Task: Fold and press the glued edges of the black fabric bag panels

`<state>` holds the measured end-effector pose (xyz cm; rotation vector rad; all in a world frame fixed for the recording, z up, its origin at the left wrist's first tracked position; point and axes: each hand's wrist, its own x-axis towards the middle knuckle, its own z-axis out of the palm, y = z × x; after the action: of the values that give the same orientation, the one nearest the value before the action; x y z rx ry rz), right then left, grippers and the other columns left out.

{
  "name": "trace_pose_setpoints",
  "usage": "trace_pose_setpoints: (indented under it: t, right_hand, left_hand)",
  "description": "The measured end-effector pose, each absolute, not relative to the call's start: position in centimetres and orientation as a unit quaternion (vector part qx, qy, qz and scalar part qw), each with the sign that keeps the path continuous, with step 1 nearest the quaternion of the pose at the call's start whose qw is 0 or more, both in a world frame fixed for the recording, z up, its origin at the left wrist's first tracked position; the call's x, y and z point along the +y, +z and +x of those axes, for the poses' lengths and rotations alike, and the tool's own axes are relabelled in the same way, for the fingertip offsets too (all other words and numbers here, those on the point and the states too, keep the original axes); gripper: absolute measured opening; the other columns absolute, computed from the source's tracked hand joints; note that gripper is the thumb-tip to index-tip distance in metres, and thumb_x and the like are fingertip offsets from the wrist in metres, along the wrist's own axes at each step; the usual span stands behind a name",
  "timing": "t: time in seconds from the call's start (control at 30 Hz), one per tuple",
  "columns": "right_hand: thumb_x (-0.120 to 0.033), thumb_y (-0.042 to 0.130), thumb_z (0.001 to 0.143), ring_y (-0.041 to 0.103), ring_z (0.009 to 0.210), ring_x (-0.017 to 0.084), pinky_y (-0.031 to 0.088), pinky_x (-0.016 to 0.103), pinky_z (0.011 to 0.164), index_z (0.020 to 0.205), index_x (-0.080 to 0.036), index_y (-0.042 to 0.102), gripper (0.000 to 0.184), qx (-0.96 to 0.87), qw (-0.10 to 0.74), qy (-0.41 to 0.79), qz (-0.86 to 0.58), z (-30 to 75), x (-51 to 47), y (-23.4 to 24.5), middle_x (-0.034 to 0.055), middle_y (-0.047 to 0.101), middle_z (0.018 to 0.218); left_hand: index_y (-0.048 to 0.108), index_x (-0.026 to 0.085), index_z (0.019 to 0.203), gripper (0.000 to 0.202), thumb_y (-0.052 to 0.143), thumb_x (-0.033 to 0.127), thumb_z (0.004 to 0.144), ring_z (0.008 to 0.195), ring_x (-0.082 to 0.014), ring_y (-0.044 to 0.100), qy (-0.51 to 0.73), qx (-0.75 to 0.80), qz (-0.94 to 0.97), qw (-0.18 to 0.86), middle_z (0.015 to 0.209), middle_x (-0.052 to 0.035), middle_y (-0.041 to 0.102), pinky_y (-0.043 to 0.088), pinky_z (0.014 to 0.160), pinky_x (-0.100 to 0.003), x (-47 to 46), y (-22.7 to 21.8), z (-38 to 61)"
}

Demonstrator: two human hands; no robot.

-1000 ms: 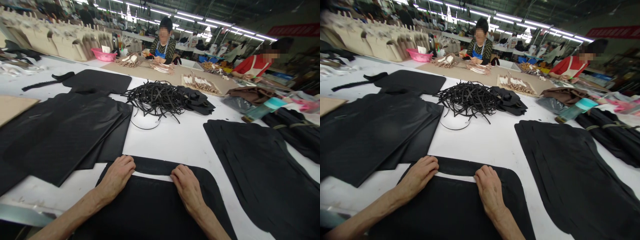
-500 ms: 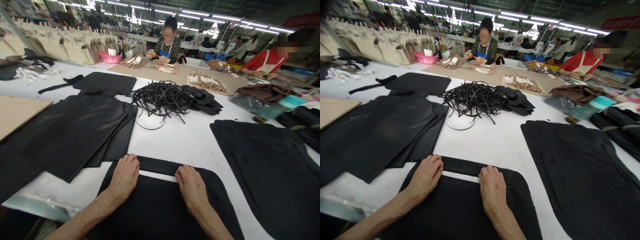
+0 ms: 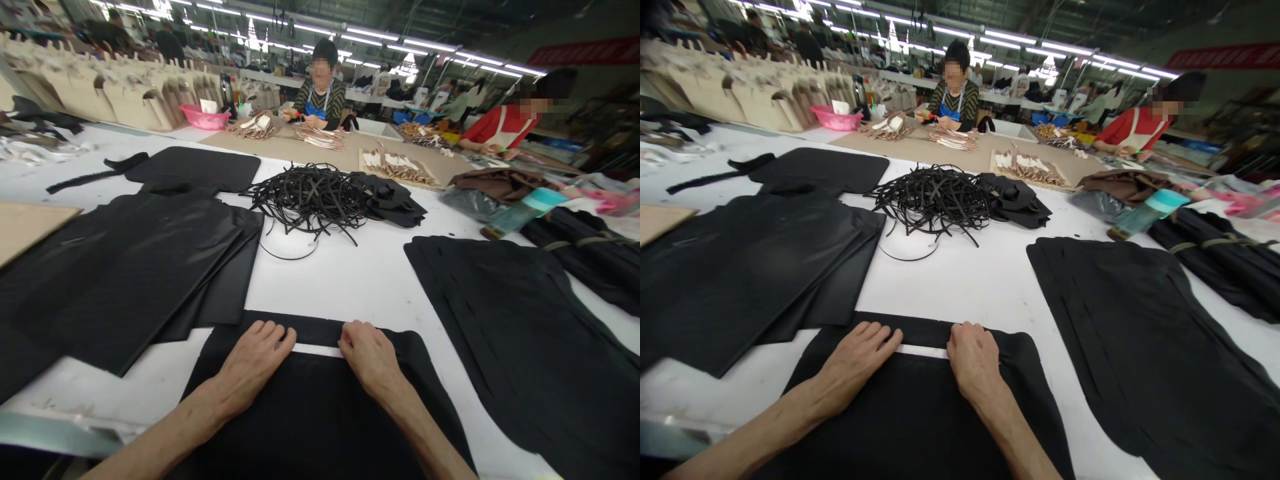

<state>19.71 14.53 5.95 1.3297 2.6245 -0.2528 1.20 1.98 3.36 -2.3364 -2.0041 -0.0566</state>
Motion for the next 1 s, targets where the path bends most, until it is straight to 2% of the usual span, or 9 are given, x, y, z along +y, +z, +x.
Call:
trace_pose_setpoints:
  t: [0.07,0.17,0.23,0.47,0.67,0.8,1.0]
  right_hand:
    - [-0.017,0.043,0.084,0.057,0.078,0.02,0.03,0.03,0.064,0.074,-0.02,0.06,0.02,0.881,0.098,-0.089,0.454,19.7,14.6,6.1,0.0041,0.065,0.08]
    - [-0.018,0.044,0.083,0.057,0.078,0.019,0.03,0.029,0.064,0.076,-0.02,0.061,0.018,0.876,0.094,-0.092,0.463,19.8,14.7,6.1,0.0043,0.065,0.08]
    - [-0.018,0.045,0.082,0.057,0.078,0.019,0.03,0.029,0.064,0.076,-0.02,0.061,0.017,0.875,0.091,-0.095,0.465,19.8,14.8,6.0,0.0041,0.065,0.08]
    - [-0.018,0.047,0.081,0.055,0.077,0.017,0.03,0.028,0.066,0.075,-0.02,0.059,0.014,0.879,0.081,-0.106,0.457,20.2,14.7,5.8,0.0018,0.064,0.078]
    - [-0.018,0.047,0.083,0.053,0.074,0.016,0.03,0.027,0.066,0.073,-0.02,0.057,0.014,0.879,0.056,-0.124,0.458,20.7,14.5,5.8,0.0006,0.062,0.077]
    - [-0.017,0.047,0.083,0.052,0.074,0.016,0.03,0.027,0.065,0.073,-0.02,0.056,0.014,0.884,0.038,-0.122,0.449,20.5,14.2,5.7,0.0008,0.061,0.076]
    - [-0.017,0.046,0.084,0.053,0.077,0.017,0.031,0.029,0.067,0.075,-0.02,0.057,0.015,0.902,0.041,-0.108,0.416,19.2,12.9,5.7,0.0022,0.062,0.081]
  left_hand:
    - [0.035,0.021,0.13,0.054,0.042,0.003,0.08,0.083,-0.0196,0.048,0.011,-0.589,-0.806,0.055,0.092,-0.0035,0.054,0.036,0.076,-0.034,2.1,3.4,1.1]
    - [0.03,0.029,0.134,0.06,0.042,0.004,0.08,0.076,-0.0194,0.049,0.048,-0.574,-0.814,0.07,0.085,-0.001,0.053,0.036,0.07,-0.034,2.5,3.8,1.4]
    - [0.029,0.032,0.134,0.062,0.042,0.006,0.08,0.077,-0.0202,0.05,0.071,-0.586,-0.804,0.072,0.083,-0.0007,0.053,0.036,0.07,-0.035,2.8,4.0,2.0]
    - [0.027,0.033,0.136,0.064,0.041,0.006,0.08,0.083,-0.0211,0.052,0.095,-0.608,-0.784,0.076,0.087,-0.0029,0.054,0.038,0.077,-0.037,3.2,3.8,3.1]
    - [0.041,0.018,0.129,0.05,0.039,0.004,0.081,0.092,-0.0217,0.05,0.057,-0.62,-0.78,0.064,0.105,-0.0087,0.056,0.038,0.083,-0.037,0.5,3.0,0.1]
    - [0.049,0.017,0.124,0.051,0.036,-0.002,0.079,0.098,-0.0219,0.05,0.043,-0.665,-0.74,0.092,0.109,-0.0087,0.058,0.037,0.088,-0.037,-1.8,2.5,-1.6]
    - [0.059,0.016,0.111,0.049,0.037,-0.007,0.073,0.098,-0.0227,0.051,0.027,-0.74,-0.67,0.051,0.109,-0.0091,0.059,0.042,0.085,-0.036,-1.9,4.1,-0.9]
